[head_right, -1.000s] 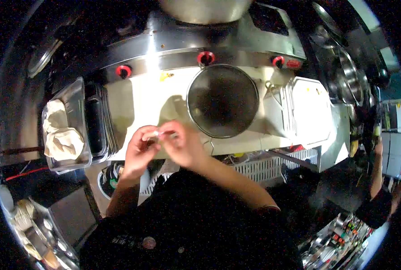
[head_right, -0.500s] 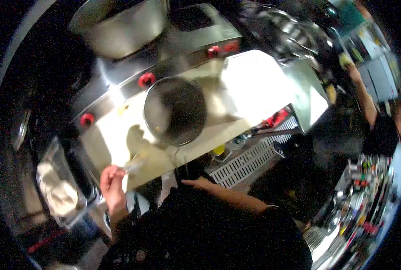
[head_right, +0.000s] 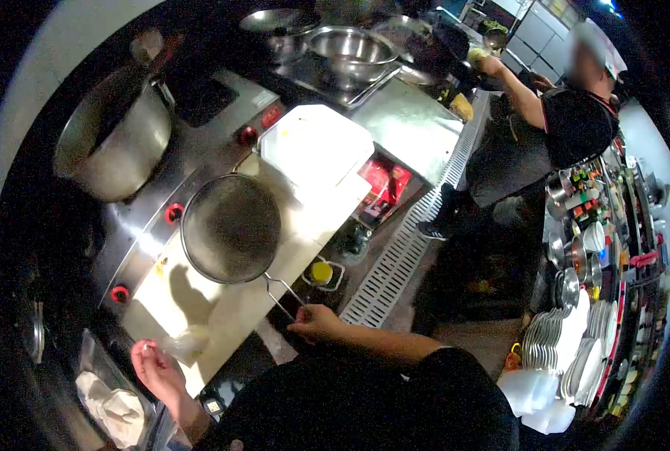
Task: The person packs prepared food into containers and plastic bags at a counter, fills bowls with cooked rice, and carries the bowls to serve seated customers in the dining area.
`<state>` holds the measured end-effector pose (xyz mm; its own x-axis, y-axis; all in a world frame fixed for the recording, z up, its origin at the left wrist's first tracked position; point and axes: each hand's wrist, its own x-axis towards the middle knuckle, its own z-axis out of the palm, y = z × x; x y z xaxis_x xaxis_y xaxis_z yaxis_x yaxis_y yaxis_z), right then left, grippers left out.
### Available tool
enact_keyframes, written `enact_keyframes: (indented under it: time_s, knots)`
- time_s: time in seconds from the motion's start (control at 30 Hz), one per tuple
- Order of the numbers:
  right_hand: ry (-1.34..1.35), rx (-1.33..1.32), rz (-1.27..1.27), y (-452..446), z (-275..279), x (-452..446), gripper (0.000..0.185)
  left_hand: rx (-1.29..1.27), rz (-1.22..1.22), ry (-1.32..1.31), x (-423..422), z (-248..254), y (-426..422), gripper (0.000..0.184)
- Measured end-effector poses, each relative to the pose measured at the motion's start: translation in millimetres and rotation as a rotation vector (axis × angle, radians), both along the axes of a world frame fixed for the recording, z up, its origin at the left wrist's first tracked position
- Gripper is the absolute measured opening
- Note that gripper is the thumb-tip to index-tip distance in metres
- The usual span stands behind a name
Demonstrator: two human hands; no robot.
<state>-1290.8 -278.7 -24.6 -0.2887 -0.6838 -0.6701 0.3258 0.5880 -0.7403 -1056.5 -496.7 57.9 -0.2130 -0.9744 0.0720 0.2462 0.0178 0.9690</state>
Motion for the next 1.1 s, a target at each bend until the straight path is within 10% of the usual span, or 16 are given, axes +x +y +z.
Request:
enact_keyframes:
  time_s: [0.23, 0.53, 0.8, 1.1]
  knots:
    - [0.303, -0.129, 0.151, 76, 62, -47, 0.024, 0.047, 0.025, 0.122, -5, 5, -11, 0.011]
    - [0.141, -0.717, -0.408, 86, 158, -138, 0.016, -0.030, 0.060, 0.056, -30, 30, 13, 0.020]
    - [0.219, -0.595, -0.609, 81, 181, -308, 0.019, -0.071, 0.233, 0.006, -64, 30, 70, 0.018]
    - [0.129, -0.522, -0.275, 35, 165, -489, 0.021, -0.077, 0.376, -0.022, -127, 39, 124, 0.016]
